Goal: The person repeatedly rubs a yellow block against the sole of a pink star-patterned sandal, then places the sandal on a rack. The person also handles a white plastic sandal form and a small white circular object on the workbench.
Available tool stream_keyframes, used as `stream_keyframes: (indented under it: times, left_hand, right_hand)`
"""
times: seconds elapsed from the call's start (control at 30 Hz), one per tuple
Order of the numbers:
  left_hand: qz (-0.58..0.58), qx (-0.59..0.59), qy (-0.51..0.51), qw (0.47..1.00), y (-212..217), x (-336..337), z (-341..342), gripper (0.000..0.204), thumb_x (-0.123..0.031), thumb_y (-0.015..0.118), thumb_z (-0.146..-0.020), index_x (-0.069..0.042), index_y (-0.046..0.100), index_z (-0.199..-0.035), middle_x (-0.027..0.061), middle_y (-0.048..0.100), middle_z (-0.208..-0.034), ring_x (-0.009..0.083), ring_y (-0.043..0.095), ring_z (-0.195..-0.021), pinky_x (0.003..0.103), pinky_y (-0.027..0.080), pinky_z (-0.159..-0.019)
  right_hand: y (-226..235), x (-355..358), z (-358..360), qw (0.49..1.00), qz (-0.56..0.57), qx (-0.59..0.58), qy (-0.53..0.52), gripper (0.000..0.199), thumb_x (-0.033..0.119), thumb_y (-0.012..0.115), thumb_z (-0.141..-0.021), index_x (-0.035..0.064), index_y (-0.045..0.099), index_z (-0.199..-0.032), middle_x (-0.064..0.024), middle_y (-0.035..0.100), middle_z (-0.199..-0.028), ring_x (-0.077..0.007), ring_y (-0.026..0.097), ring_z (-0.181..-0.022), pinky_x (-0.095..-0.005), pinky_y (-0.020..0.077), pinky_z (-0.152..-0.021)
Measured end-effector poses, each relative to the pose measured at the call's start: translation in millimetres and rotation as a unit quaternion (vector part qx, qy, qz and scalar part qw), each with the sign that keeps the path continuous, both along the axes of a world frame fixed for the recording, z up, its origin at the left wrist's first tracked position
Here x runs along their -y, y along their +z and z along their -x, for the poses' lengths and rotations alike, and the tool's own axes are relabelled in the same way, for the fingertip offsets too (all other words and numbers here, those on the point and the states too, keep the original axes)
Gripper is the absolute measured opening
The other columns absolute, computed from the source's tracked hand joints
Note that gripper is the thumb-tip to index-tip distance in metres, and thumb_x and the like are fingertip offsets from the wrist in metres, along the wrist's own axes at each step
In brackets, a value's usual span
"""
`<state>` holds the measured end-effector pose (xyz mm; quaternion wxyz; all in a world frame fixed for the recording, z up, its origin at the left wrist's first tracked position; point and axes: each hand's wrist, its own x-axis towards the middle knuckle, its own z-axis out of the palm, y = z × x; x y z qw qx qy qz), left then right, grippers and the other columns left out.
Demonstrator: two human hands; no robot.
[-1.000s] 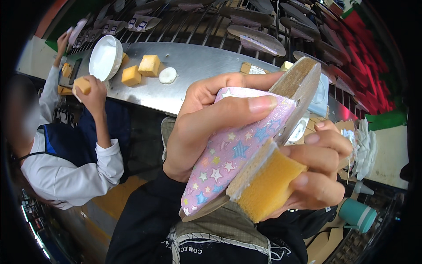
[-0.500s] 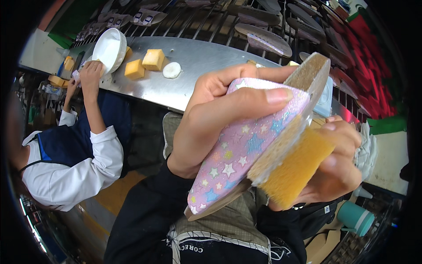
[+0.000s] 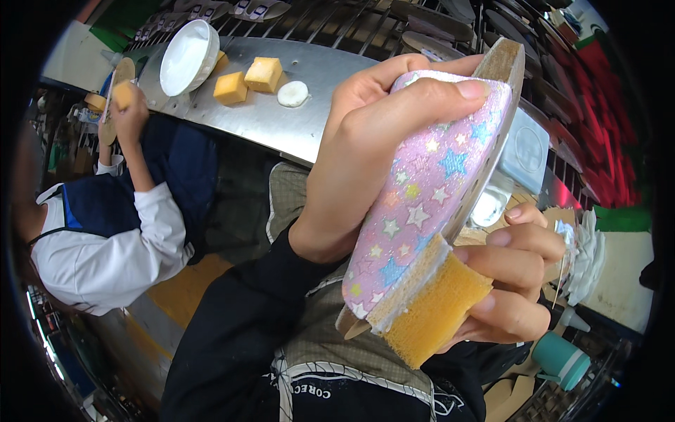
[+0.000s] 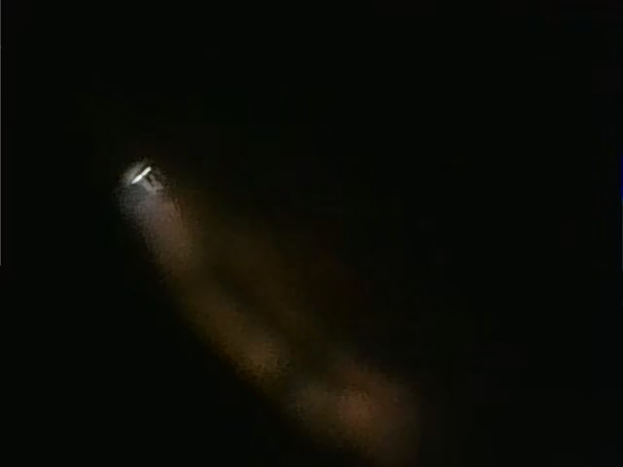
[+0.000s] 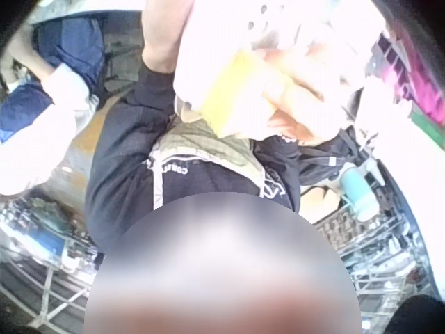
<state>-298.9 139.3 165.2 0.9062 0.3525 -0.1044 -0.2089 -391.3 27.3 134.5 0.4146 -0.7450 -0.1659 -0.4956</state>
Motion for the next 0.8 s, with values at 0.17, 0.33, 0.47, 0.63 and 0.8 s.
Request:
stream_keyframes:
  times: [0.17, 0.33, 0.47, 0.63, 0.8]
  left_hand:
    - [-0.003, -0.007, 0.036, 0.999, -3.8, -1.1, -7.8, 0.013, -0.015, 0.068, -0.085, -0.002, 0.065, -0.083, 0.0025, 0.066, -0.081, 0.0059, 0.059, -0.067, 0.021, 0.044, -0.063]
    - [-0.008, -0.022, 0.076, 0.997, -2.4, 0.2, -12.6, 0.012, -0.015, 0.069, -0.084, -0.004, 0.066, -0.083, 0.0023, 0.067, -0.082, 0.0066, 0.060, -0.066, 0.021, 0.045, -0.063]
    - [-0.010, -0.017, 0.073, 0.997, 1.4, -5.2, -14.9, 0.011, -0.014, 0.069, -0.084, -0.004, 0.066, -0.082, 0.0027, 0.067, -0.081, 0.0071, 0.061, -0.068, 0.021, 0.046, -0.065]
    - [0.082, -0.006, 0.012, 0.997, 1.2, -15.1, -22.8, 0.012, -0.015, 0.067, -0.086, -0.003, 0.067, -0.085, 0.0052, 0.068, -0.084, 0.0095, 0.063, -0.072, 0.022, 0.048, -0.068]
    - [0.081, 0.011, 0.087, 0.993, -5.2, -18.5, -26.6, 0.012, -0.015, 0.066, -0.086, -0.003, 0.066, -0.085, 0.0066, 0.068, -0.087, 0.0107, 0.064, -0.073, 0.023, 0.049, -0.069]
  right_hand:
    - [1.5, 4.2, 4.2, 0.995, 0.064, -0.035, 0.075, 0.026, 0.035, 0.070, -0.088, 0.0259, 0.047, -0.097, 0.0055, 0.063, -0.078, -0.0159, 0.044, -0.084, -0.0409, 0.0364, -0.084]
    - [7.1, 6.1, 12.4, 0.988, 0.085, -0.067, 0.107, 0.019, 0.033, 0.068, -0.089, 0.0280, 0.051, -0.095, 0.0101, 0.067, -0.083, -0.0145, 0.045, -0.084, -0.0405, 0.0372, -0.083]
    - [12.3, 8.8, 11.4, 0.979, 0.087, -0.090, 0.161, 0.024, 0.034, 0.072, -0.085, 0.0290, 0.051, -0.095, 0.0128, 0.063, -0.080, -0.0129, 0.044, -0.083, -0.0406, 0.0370, -0.084]
    - [14.2, 10.8, 2.9, 0.989, 0.073, -0.112, 0.063, 0.037, 0.055, 0.072, -0.080, 0.0252, 0.061, -0.100, 0.0027, 0.056, -0.077, -0.0189, 0.043, -0.079, -0.0433, 0.0363, -0.077]
    - [18.9, 21.6, 3.5, 0.954, 0.175, -0.123, 0.210, 0.061, 0.070, 0.068, -0.076, 0.0154, 0.064, -0.102, -0.0051, 0.057, -0.079, -0.0221, 0.048, -0.079, -0.0444, 0.0372, -0.079]
